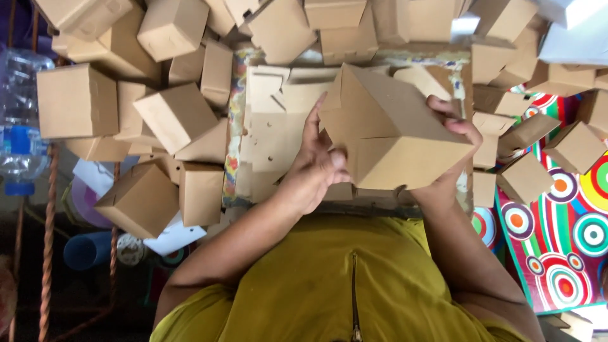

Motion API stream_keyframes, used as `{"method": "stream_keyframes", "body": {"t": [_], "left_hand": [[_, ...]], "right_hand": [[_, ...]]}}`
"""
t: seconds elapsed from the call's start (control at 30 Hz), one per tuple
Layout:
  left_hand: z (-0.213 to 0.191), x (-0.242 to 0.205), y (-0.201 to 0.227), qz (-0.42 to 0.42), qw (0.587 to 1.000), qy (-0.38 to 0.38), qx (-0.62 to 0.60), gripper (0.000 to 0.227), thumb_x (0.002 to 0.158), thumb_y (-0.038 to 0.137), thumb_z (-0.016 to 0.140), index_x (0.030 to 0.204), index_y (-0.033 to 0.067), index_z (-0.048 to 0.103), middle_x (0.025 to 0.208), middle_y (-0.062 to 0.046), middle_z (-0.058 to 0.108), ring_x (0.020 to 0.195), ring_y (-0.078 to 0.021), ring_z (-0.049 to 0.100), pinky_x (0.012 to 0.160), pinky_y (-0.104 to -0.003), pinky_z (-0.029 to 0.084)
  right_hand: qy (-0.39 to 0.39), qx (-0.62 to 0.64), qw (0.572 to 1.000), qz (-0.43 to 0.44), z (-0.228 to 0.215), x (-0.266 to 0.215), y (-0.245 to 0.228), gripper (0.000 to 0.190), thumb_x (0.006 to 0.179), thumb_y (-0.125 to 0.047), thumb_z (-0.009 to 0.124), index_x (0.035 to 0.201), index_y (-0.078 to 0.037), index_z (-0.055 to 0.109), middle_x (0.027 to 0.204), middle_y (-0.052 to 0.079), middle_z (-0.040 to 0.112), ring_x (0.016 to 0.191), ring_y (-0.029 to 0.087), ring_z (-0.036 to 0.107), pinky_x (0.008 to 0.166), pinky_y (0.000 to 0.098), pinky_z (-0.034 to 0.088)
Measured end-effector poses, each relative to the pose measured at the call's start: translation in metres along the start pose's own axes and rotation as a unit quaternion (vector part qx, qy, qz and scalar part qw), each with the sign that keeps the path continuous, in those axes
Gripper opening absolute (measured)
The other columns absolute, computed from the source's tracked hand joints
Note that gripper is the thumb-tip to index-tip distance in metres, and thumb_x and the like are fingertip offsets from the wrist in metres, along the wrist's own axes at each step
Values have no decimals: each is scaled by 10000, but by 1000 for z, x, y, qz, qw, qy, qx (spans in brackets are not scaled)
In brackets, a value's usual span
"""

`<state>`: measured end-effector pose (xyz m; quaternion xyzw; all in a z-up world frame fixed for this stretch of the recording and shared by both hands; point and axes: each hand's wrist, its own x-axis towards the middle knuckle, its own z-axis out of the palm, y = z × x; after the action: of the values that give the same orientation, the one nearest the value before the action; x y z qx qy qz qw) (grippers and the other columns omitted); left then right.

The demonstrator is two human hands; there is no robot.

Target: The person assembles small cardboard boxes by hand. They pick up flat cardboard pieces, fold the sides and flaps, and interlock the tabs to form the box structure. The person repeats this process for multiple boxes, placing the finished ones on a pile.

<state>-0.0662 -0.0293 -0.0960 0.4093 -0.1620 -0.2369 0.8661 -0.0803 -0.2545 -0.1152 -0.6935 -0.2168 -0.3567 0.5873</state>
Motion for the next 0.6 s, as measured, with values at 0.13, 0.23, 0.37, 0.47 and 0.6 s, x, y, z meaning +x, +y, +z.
{"method": "stream_keyframes", "body": {"t": [0.13,0.23,0.37,0.47,0.6], "left_hand": [[16,2,15,13,998,43,-48,1105,939,384,747,1647,297,-97,1575,-414,-139,1372,-666,247,915,-791,447],[12,1,26,68,995,61,38,1162,919,379,811,1644,333,-97,1583,-425,-291,1385,-762,-34,934,-907,220],[10,11,21,114,990,59,65,1296,837,180,869,1636,369,-133,1636,-358,-305,1453,-732,-115,964,-953,165],[21,14,13,137,986,91,40,1370,777,57,876,1635,354,-150,1658,-329,-255,1468,-700,5,948,-916,315],[33,16,15,145,984,100,21,1348,761,37,853,1630,357,-127,1627,-304,-357,1470,-684,-18,988,-916,291]], "right_hand": [[-14,-60,998,3,8,7,-20,816,766,-162,934,1258,-76,288,1359,255,463,1311,348,428,1183,570,295],[-29,-57,996,64,2,4,-28,870,764,-84,920,1350,-44,278,1404,222,448,1280,285,421,1156,577,331],[-8,-55,989,139,13,-3,-35,865,712,-19,925,1349,-5,340,1268,183,558,1166,275,530,1103,536,436],[0,-84,986,142,25,-12,-31,973,682,-34,957,1398,4,299,1205,195,526,1139,299,547,1044,546,447],[6,-108,986,126,37,-9,-33,930,750,-73,919,1412,7,272,1234,232,504,1142,320,533,1029,561,445]]}}
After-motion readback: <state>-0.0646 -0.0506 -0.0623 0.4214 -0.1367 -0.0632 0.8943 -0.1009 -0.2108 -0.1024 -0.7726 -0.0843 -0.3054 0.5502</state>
